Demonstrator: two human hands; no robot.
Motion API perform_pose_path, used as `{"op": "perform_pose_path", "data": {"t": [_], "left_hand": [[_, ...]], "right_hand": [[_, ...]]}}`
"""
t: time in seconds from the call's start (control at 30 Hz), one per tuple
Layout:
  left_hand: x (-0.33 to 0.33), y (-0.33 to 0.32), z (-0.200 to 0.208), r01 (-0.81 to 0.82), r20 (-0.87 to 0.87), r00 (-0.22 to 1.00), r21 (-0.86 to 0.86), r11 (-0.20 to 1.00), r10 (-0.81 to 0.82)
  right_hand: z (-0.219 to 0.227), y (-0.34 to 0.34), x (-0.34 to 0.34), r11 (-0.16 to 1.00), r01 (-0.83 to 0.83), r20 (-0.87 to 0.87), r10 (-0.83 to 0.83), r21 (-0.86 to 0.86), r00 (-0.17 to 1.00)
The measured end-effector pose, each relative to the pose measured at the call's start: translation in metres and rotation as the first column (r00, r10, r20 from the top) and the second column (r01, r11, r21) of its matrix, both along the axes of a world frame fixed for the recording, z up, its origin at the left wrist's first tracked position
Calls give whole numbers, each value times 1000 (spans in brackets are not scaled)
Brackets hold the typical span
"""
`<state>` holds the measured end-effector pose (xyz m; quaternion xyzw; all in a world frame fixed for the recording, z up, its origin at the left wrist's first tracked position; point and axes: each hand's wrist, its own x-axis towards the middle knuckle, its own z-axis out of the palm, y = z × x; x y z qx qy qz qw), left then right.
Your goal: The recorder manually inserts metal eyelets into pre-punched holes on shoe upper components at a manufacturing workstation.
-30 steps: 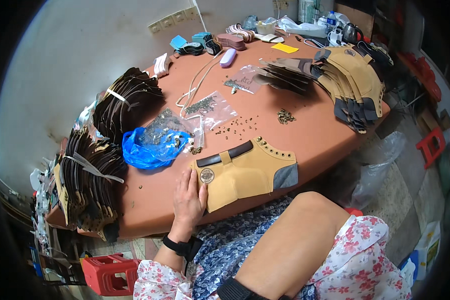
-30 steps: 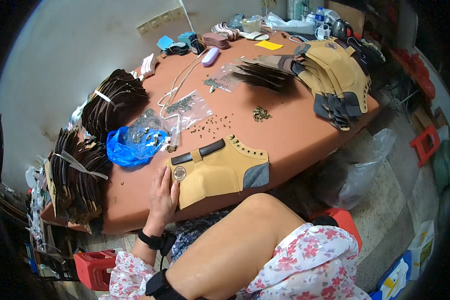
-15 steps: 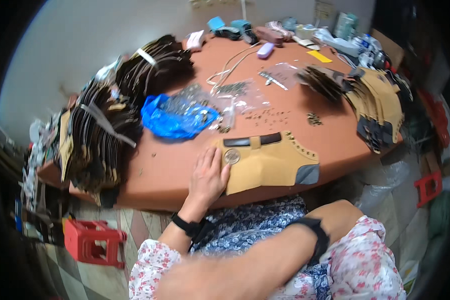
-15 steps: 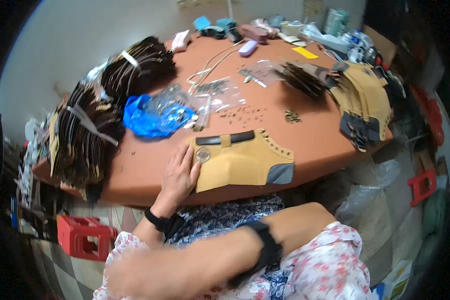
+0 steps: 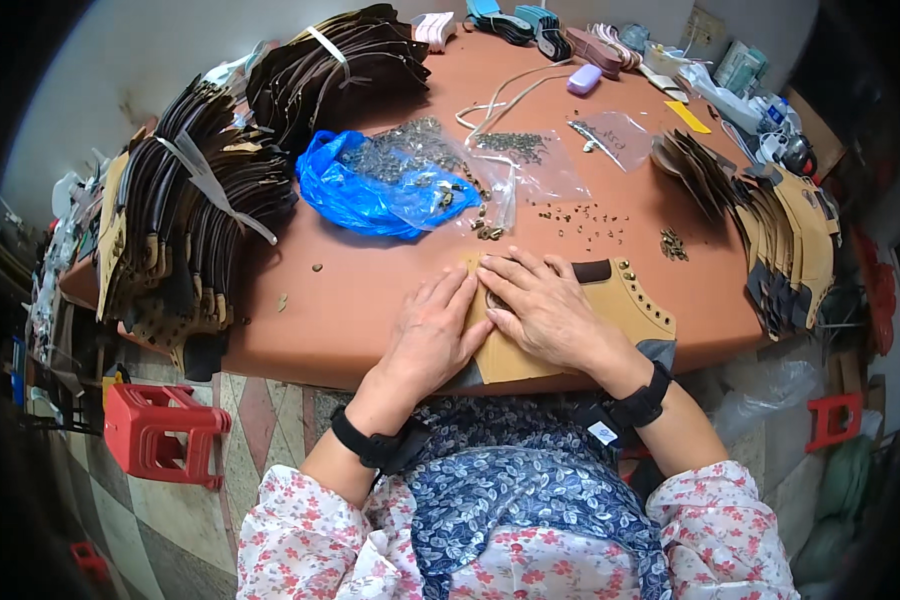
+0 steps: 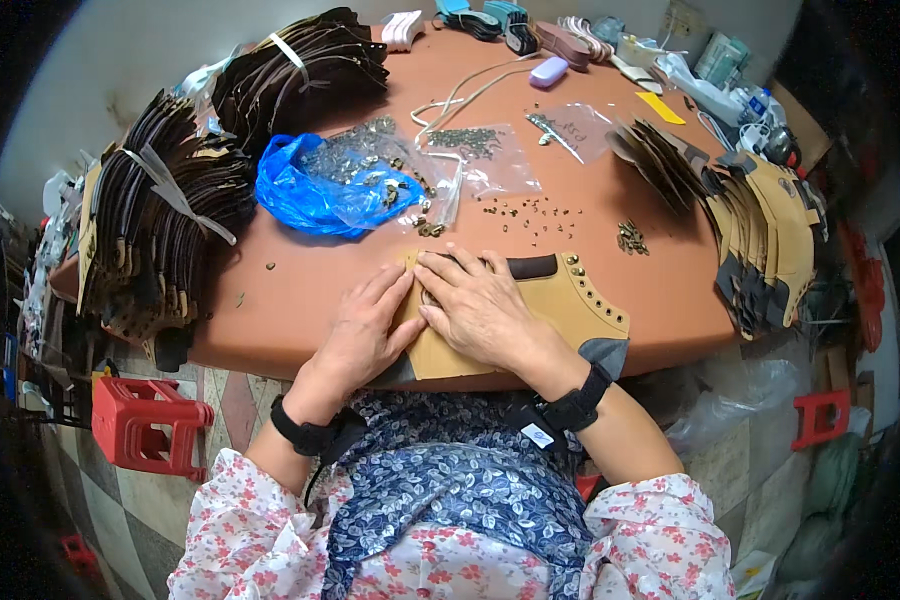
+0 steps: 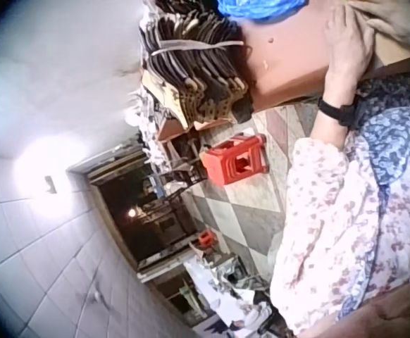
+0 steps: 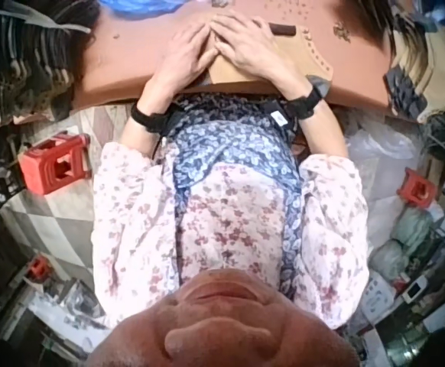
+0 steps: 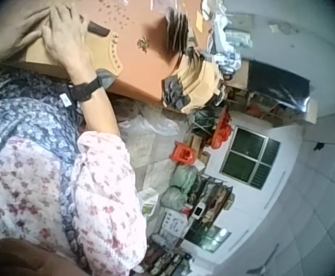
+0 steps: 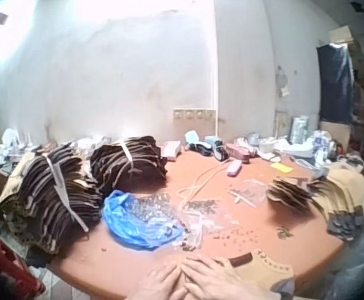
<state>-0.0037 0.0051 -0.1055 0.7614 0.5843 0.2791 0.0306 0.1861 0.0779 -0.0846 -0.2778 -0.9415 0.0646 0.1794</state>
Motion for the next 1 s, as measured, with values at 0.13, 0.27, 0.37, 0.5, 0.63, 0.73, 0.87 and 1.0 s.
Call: {"op": "perform_pose_path", "data": {"t": [0.13,0.27,0.37,0.5,0.63,0.73,0.87,1.0], "left_hand": [[-13,3,21,89,50,995,-102,991,-85],[-27,19,44,141,88,989,-278,950,-120],[-29,45,53,117,31,993,-167,979,-114],[-28,79,42,91,-69,993,-6,996,-91],[-20,98,39,23,-125,991,-117,993,-37],[-18,104,35,20,-147,988,-166,986,-45],[-22,106,33,-88,-230,972,-134,987,55],[-26,108,41,-166,-155,978,-166,972,140]], "right_hand": [[0,-1,-4,1000,12,6,-12,3,1000],[-6,0,-6,1000,-1,-50,2,9,999],[-6,-1,-6,999,25,-44,-24,25,999],[-5,-4,-5,998,52,-34,-51,37,998],[-6,-5,-7,999,47,-35,-46,25,998],[-6,-5,-7,998,47,-23,-46,40,999],[-7,-4,-5,998,47,-21,-46,47,999],[-8,-3,-3,998,50,-26,-49,45,998]]}}
